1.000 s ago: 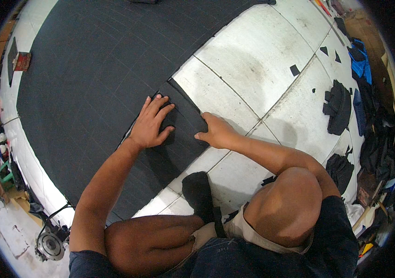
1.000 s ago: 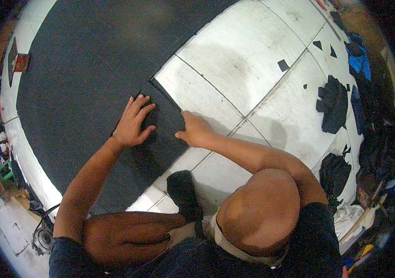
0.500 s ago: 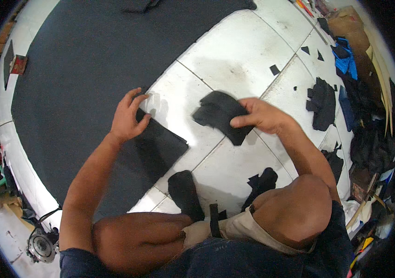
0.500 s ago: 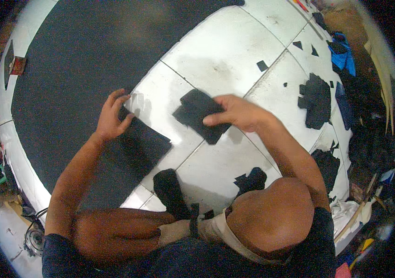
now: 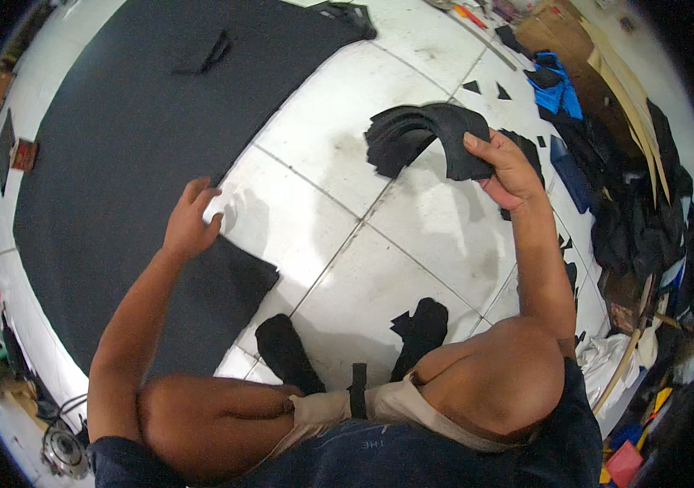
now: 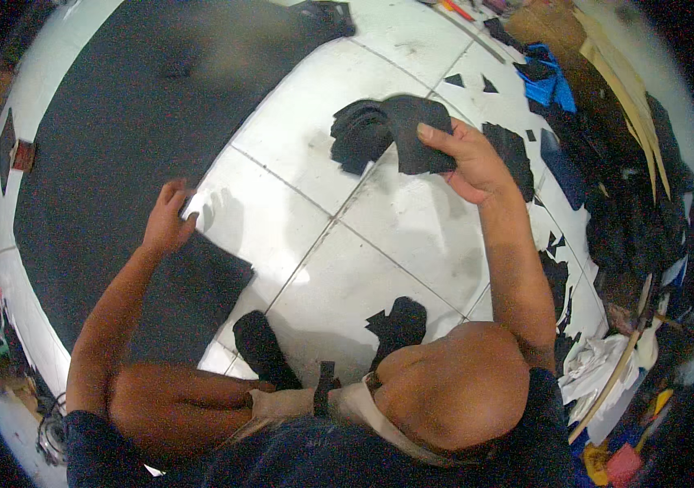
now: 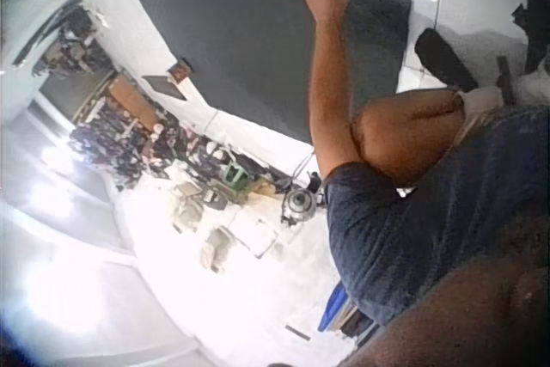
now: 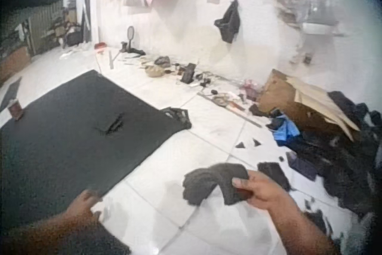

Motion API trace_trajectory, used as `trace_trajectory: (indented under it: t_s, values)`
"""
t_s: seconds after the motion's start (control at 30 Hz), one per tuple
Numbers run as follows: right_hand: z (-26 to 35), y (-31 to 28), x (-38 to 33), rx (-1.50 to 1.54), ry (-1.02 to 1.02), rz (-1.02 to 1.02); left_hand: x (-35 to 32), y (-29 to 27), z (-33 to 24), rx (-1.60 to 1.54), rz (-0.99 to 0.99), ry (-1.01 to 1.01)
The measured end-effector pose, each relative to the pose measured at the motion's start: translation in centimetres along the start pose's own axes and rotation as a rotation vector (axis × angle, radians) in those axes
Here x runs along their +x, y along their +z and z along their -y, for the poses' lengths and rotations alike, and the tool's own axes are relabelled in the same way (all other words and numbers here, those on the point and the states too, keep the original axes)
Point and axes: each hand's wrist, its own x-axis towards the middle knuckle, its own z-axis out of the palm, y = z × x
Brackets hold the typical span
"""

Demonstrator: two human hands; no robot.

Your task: The person cuts a large black sheet into smaller rectangular pieces using scissors, then stacks the cut pieces on the floor. The person repeatedly picks up the sheet, cuts strips, and organizes the resulting pieces into a growing pile.

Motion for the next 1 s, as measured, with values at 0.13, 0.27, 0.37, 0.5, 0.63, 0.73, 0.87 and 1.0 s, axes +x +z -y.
trace_trajectory:
  t_s: [0.13,0.27,0.37,0.5,0.63,0.73,0.87,1.0]
  values:
    - [0.2,-2.3,-1.3,0.091,-0.046,-0.107,0.4,-0.5,-1.5,-0.011,0.038,-0.028]
    - [0.6,-5.0,-3.2,0.171,-0.119,-0.162,1.7,-0.4,-3.7,0.013,0.056,-0.031]
    - [0.0,-6.5,-3.8,0.281,-0.149,-0.308,1.1,-1.0,-4.1,0.040,0.069,-0.054]
    - [-1.0,-9.5,-3.5,0.493,-0.114,-0.570,1.7,-0.2,-5.0,0.022,0.087,0.039]
    - [0.1,-11.7,-3.9,0.660,-0.268,-0.594,1.5,-0.2,-4.5,0.024,0.077,0.010]
    - [1.5,-15.3,-4.5,0.647,-0.395,-0.672,1.5,0.1,-3.9,-0.036,0.031,0.048]
    - [4.0,-17.0,-4.7,0.636,-0.660,-0.854,0.9,-0.4,-3.6,-0.024,0.024,0.037]
    - [0.5,-15.4,-0.6,0.598,-0.790,-1.156,0.1,-0.6,-2.4,-0.037,0.051,-0.021]
